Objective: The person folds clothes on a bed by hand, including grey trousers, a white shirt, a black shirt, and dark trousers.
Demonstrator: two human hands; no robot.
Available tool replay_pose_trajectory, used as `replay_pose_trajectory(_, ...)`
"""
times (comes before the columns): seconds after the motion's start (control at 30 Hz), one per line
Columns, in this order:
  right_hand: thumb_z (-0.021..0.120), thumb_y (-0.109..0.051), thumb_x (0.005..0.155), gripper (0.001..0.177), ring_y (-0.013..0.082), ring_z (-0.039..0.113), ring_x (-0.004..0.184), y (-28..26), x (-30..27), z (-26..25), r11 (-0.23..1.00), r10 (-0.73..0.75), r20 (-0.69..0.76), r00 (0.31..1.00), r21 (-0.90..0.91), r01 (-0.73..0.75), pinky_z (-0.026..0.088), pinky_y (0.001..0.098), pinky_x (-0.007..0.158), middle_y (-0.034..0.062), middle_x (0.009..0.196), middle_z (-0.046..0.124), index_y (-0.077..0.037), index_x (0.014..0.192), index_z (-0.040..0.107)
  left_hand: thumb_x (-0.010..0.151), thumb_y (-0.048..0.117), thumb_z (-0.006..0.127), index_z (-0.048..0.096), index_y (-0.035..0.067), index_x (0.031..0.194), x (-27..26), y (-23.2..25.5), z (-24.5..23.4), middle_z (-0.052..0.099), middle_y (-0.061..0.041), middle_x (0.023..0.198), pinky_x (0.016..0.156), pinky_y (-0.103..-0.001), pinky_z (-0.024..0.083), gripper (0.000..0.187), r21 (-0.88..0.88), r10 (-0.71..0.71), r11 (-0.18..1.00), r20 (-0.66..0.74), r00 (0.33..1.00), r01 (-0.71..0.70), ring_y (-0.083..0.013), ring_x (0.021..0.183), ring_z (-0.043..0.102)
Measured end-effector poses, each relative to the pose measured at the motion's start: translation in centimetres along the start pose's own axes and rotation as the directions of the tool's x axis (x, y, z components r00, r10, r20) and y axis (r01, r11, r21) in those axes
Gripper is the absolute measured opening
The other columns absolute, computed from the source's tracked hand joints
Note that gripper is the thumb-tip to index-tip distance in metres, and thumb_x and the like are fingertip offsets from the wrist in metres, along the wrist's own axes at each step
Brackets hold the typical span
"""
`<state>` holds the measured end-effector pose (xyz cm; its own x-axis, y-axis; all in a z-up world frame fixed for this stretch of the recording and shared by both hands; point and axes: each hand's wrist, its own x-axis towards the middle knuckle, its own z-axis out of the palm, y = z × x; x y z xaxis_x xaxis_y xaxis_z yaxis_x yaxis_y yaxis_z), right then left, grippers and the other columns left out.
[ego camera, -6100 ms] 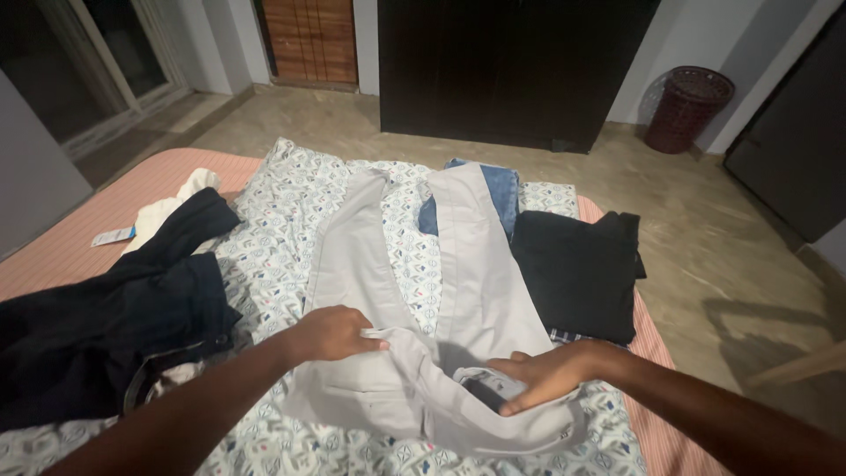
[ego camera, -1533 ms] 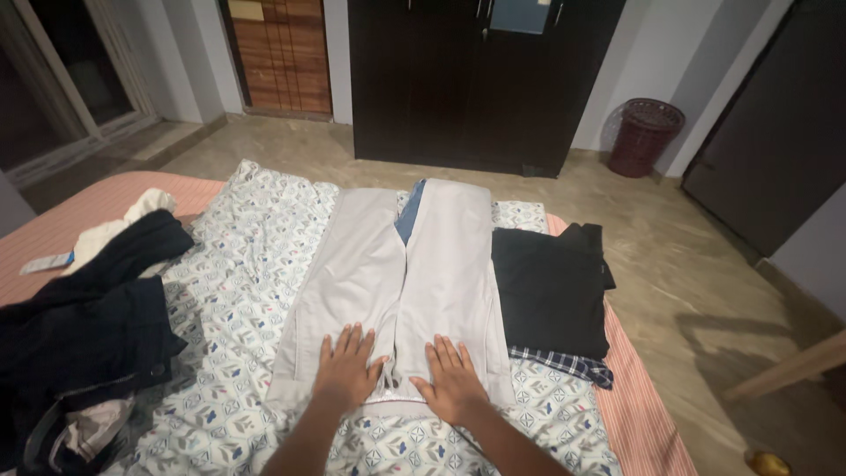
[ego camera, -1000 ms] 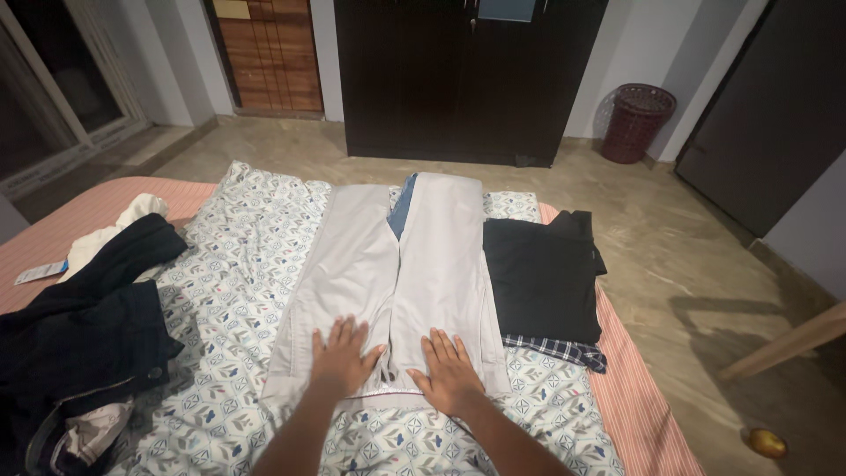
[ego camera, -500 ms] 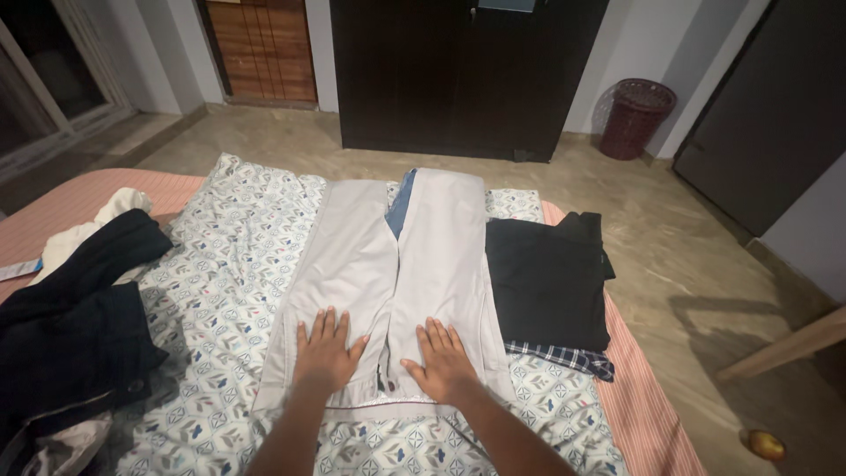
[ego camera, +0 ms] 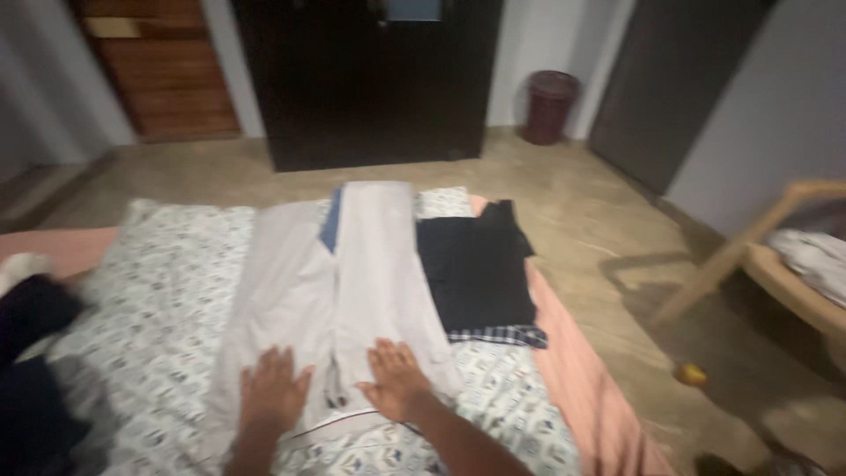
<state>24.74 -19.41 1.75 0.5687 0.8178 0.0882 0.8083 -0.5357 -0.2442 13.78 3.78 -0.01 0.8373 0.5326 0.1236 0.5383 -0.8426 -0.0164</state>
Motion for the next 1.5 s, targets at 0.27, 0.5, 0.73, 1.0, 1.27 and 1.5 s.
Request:
replay_pose_trajectory(0.27,0.026,-0.053,0.104,0.077,0.0314,0.007,0.158,0.1,-0.5,-0.6,1.000,-0.017,0.078,0.997,0.018,0.016,0.000,0.0475,0.126,0.0228,0.169,0.013,0.001,0.159,0.021,0.098,0.064,0.033,0.031,0.018,0.158,0.3,0.0,1.5,0.026,-0.009,0.166,0.125,-0.051,0.011,0.076,-0.049,0.004,0.999,-0.081,0.997,-0.008,-0.0242,0.156,0.019)
replay_pose_trajectory(0.5,0.032,-0.051,0.105,0.075,0.0331,0.013,0.157,-0.6,-0.8,-1.5,1.000,-0.025,0.040,0.999,-0.018,0.025,0.004,0.0491,0.126,0.0255,0.166,0.020,0.003,0.156,0.027,0.098,0.061,0.033,0.030,0.016,0.158,-0.3,0.1,0.3,0.026,-0.010,0.165,0.125,-0.050,0.009,0.075,-0.070,0.002,0.998,-0.078,0.997,-0.007,-0.0241,0.155,0.018)
replay_pose_trajectory(0.73,0.034,-0.051,0.105,0.075,0.0330,0.015,0.156,-0.3,-0.6,-0.6,0.999,-0.038,-0.010,0.999,-0.032,0.038,0.005,0.0500,0.125,0.0254,0.165,0.022,0.004,0.156,0.026,0.099,0.061,0.032,0.029,0.016,0.159,-1.0,0.2,-1.1,0.027,-0.010,0.166,0.125,-0.050,0.010,0.075,-0.034,-0.005,0.999,-0.058,0.998,0.003,-0.0237,0.156,0.018)
replay_pose_trajectory(1.0,0.064,-0.044,0.094,0.087,0.0305,0.029,0.150,-0.7,1.6,-4.1,0.970,0.040,0.060,0.997,0.239,-0.053,0.020,0.0442,0.123,0.0227,0.159,0.033,0.001,0.156,0.023,0.100,0.061,0.030,0.026,0.016,0.159,-1.2,0.5,-1.3,0.022,-0.010,0.167,0.125,-0.048,0.006,0.075,-0.061,-0.016,0.998,-0.027,1.000,0.014,-0.0230,0.156,0.014)
replay_pose_trajectory(1.27,0.081,-0.020,0.084,0.049,0.0236,0.066,0.100,3.7,3.9,-25.4,0.810,0.441,-0.748,0.496,0.570,0.140,0.055,0.0356,0.089,0.0115,0.113,0.067,-0.001,0.123,0.059,0.101,0.058,0.033,0.028,0.010,0.158,-1.6,0.3,-1.2,0.023,-0.015,0.165,0.123,-0.052,0.006,0.074,-0.127,-0.002,0.992,-0.063,0.998,-0.006,-0.0276,0.154,0.016)
replay_pose_trajectory(1.5,0.079,-0.020,0.086,0.046,0.0253,0.066,0.099,11.3,5.9,-24.4,0.693,0.653,-0.542,0.529,0.710,-0.128,0.055,0.0369,0.089,0.0131,0.112,0.067,0.000,0.122,0.059,0.099,0.057,0.037,0.031,0.012,0.157,-1.6,0.7,-1.5,0.026,-0.014,0.164,0.124,-0.051,0.007,0.073,-0.147,-0.021,0.989,-0.082,0.996,0.009,-0.0273,0.154,0.018)
